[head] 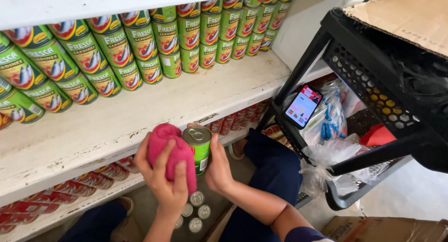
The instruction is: Wiping individual cans with a cloth and organizing them onto store shelves.
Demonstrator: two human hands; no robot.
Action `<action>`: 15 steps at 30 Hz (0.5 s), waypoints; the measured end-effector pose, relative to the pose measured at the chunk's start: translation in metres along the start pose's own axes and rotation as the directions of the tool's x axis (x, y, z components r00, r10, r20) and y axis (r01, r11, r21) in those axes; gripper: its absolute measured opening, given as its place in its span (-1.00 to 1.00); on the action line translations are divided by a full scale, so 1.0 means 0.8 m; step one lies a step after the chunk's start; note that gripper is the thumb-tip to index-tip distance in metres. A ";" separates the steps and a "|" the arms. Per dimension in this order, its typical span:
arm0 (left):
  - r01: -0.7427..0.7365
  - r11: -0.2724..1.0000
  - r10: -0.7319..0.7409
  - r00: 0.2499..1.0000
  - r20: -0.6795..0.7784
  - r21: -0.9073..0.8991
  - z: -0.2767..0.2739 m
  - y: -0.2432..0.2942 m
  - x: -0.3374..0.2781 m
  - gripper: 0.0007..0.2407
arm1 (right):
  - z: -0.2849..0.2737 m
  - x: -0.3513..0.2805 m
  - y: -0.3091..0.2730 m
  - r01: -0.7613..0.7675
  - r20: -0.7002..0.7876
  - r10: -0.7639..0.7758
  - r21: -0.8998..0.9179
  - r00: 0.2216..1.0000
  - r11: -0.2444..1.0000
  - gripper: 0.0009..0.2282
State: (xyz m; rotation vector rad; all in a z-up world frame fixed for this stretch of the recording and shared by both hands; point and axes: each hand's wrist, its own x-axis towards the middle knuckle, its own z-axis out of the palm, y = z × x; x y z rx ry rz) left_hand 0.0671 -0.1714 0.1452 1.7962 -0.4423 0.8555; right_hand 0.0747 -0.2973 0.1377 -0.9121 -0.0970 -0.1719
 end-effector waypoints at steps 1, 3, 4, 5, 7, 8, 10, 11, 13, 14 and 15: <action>0.001 1.000 -0.001 1.000 0.001 -0.002 0.002 0.002 0.001 -0.67 | -0.002 0.004 0.001 0.000 -0.002 0.000 -0.002 1.000 1.000 -0.46; 0.071 0.997 -0.071 0.997 0.019 -0.017 0.003 0.007 0.000 -0.67 | -0.005 0.006 0.006 -0.098 0.002 0.098 0.138 0.995 0.986 -0.45; 0.072 0.997 -0.072 0.997 0.019 -0.016 0.004 0.011 -0.003 -0.67 | -0.004 0.005 0.003 -0.099 0.002 0.099 0.138 0.995 0.986 -0.45; -0.003 1.000 0.002 1.000 0.023 0.025 0.006 0.015 -0.007 -0.66 | -0.002 0.004 0.000 -0.080 0.018 0.079 0.103 0.997 0.991 -0.47; -0.075 0.995 0.073 0.997 0.029 0.066 0.006 0.017 -0.014 -0.66 | -0.002 0.001 -0.002 -0.063 0.036 0.061 0.068 0.997 0.996 -0.47; -0.145 0.984 0.142 0.989 0.031 0.100 0.004 0.016 -0.019 -0.66 | -0.003 -0.001 0.000 -0.034 0.038 0.034 0.004 0.999 0.999 -0.46; -0.216 0.967 0.213 0.976 0.033 0.136 -0.001 0.010 -0.021 -0.67 | -0.008 -0.002 0.009 -0.002 0.046 0.005 -0.059 0.999 0.998 -0.44; -0.191 0.975 0.192 0.981 0.008 0.113 -0.004 0.006 -0.019 -0.67 | -0.011 -0.001 0.016 0.006 0.036 -0.003 -0.070 0.999 0.998 -0.44; -0.167 0.982 0.169 0.985 -0.015 0.088 -0.008 -0.002 -0.014 -0.66 | -0.015 0.000 0.024 0.014 0.024 -0.012 -0.083 1.000 0.996 -0.43; -0.064 0.997 0.065 0.997 -0.029 0.036 -0.011 -0.006 -0.010 -0.66 | -0.013 -0.001 0.026 0.024 0.039 -0.021 -0.077 0.999 0.997 -0.44; 0.041 0.999 -0.041 0.998 -0.038 -0.019 -0.014 -0.009 -0.005 -0.66 | -0.010 -0.001 0.028 0.033 0.055 -0.029 -0.072 0.998 0.997 -0.45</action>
